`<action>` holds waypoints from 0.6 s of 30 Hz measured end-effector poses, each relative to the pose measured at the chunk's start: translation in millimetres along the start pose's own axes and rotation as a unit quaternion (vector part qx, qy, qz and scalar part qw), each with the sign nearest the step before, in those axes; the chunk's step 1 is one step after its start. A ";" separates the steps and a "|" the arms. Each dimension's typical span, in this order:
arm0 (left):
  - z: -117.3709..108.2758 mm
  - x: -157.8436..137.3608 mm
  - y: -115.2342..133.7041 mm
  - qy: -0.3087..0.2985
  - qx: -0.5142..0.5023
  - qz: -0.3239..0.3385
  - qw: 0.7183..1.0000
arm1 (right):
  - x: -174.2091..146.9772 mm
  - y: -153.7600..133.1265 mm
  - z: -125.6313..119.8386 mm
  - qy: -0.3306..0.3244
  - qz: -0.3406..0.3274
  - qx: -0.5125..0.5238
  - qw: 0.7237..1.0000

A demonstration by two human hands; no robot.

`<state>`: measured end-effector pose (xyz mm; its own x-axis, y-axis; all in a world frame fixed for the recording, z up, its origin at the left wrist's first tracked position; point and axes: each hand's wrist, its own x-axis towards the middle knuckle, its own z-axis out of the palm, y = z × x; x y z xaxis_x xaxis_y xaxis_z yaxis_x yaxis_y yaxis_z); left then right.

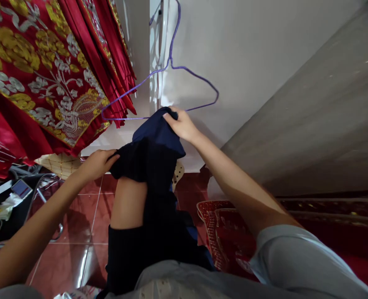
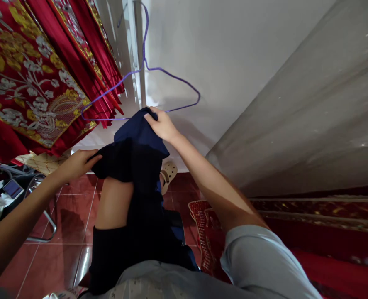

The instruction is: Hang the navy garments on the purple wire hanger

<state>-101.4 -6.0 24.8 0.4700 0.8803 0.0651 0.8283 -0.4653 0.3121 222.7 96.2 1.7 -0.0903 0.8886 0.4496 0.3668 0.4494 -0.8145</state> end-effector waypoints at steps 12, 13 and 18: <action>-51.4 36.5 40.6 0.244 -0.038 0.040 0.968 | -52.1 -28.9 -55.5 0.081 0.017 -0.021 0.996; -51.1 47.3 45.1 0.253 -0.060 0.042 0.965 | -54.6 -32.0 -53.4 0.074 0.023 -0.001 0.997; -38.1 100.6 60.6 0.290 -0.188 0.060 0.936 | -63.8 -48.4 -42.0 -0.007 0.004 0.020 1.000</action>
<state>-15.6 57.9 86.4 0.2166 0.7769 0.5912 0.5638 -0.5939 0.5740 249.6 13.9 27.8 -0.1000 0.8933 0.4381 0.3308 0.4451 -0.8321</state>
